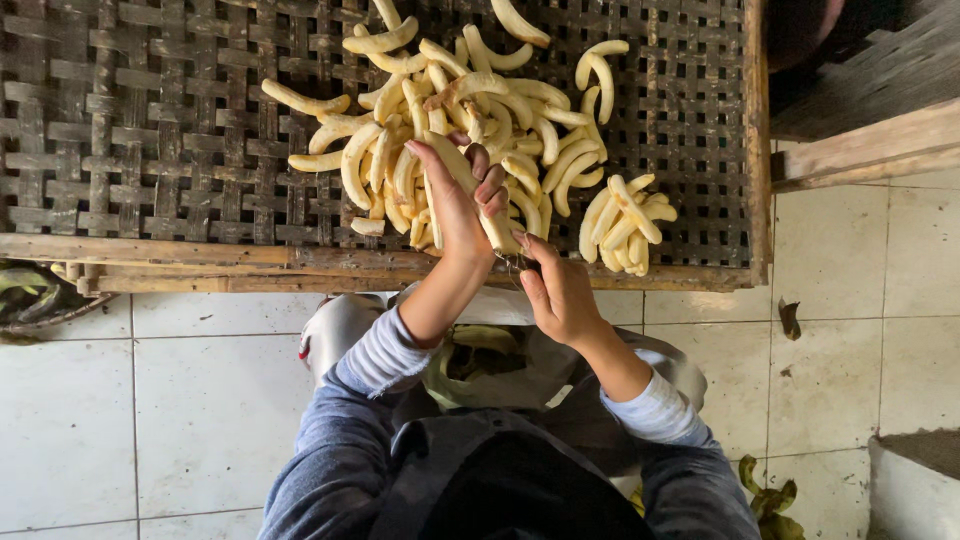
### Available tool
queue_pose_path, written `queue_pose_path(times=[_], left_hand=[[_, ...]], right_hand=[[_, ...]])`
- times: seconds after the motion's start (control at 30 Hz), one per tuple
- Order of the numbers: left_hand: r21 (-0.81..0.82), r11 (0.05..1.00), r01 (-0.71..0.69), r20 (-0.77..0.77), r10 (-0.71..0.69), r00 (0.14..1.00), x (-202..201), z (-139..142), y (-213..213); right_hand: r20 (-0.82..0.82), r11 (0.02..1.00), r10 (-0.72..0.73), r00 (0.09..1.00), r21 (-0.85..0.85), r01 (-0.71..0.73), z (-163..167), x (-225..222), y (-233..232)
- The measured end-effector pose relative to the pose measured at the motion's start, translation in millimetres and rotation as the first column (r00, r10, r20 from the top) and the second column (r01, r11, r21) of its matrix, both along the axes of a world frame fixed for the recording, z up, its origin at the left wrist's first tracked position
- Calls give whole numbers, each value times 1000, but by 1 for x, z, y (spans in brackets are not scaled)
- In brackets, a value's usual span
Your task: The person sits at a woven bamboo tray piled with bananas and peels them one at a time, using a small knife to help remove the peel by hand. Peeled bananas are placed in a pile on the tray and discarded peels drop into a bag below the workspace.
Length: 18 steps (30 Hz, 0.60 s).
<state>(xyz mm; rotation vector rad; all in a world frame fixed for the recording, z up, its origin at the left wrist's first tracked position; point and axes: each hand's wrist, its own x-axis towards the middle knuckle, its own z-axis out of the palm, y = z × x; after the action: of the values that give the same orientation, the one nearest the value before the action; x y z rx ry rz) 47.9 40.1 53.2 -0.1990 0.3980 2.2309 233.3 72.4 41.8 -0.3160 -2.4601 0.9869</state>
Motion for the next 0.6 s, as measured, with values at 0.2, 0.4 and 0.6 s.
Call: queue_pose_path(times=[0.2, 0.4, 0.6], left_hand=[[80, 995, 51, -5, -51, 999, 12, 6, -1], [-52, 995, -89, -274, 71, 959, 21, 17, -3], [-49, 975, -218, -452, 173, 875, 18, 14, -5]], right_hand=[[100, 996, -45, 994, -74, 53, -1, 1, 4], [-22, 999, 14, 1000, 47, -13, 3, 0, 7], [56, 1000, -16, 998, 20, 15, 3, -3, 6]])
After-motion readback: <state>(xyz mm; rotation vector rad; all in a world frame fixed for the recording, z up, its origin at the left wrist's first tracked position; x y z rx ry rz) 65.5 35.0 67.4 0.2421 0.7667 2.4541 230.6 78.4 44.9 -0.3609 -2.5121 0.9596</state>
